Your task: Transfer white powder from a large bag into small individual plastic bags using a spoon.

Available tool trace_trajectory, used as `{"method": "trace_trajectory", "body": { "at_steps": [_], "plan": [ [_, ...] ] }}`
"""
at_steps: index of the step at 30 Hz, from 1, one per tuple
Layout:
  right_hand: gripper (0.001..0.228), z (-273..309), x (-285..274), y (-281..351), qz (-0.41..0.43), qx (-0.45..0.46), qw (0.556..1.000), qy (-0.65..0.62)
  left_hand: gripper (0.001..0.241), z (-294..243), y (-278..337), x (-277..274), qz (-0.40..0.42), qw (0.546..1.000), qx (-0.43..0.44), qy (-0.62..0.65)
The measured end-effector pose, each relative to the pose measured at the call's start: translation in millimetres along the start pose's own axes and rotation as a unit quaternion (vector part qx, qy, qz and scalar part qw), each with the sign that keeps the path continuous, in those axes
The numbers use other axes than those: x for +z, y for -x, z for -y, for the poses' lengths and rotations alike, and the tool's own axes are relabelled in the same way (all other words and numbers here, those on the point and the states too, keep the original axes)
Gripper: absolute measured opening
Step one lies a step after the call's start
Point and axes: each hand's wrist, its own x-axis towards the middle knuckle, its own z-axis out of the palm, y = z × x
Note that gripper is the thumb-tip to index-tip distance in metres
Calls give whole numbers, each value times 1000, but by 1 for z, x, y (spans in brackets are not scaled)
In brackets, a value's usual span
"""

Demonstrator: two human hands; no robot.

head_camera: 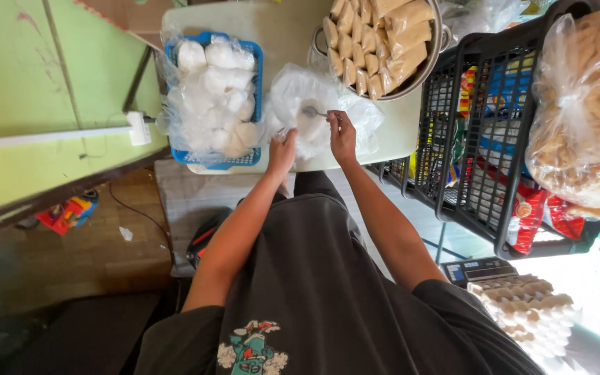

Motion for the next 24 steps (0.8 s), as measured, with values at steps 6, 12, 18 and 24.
{"method": "trace_trajectory", "body": {
  "at_steps": [6,12,18,24],
  "plan": [
    [25,18,-1,6,-56,-61,996,22,28,-61,11,-10,64,996,25,49],
    [22,13,5,-2,-83,-79,992,51,24,-83,22,-20,125,988,82,29],
    [27,1,16,-11,-67,39,997,-3,22,-102,26,-52,131,971,144,-138],
    [30,-49,28,-21,-22,98,976,-192,40,-124,45,-79,59,933,237,-265]
  ]
}}
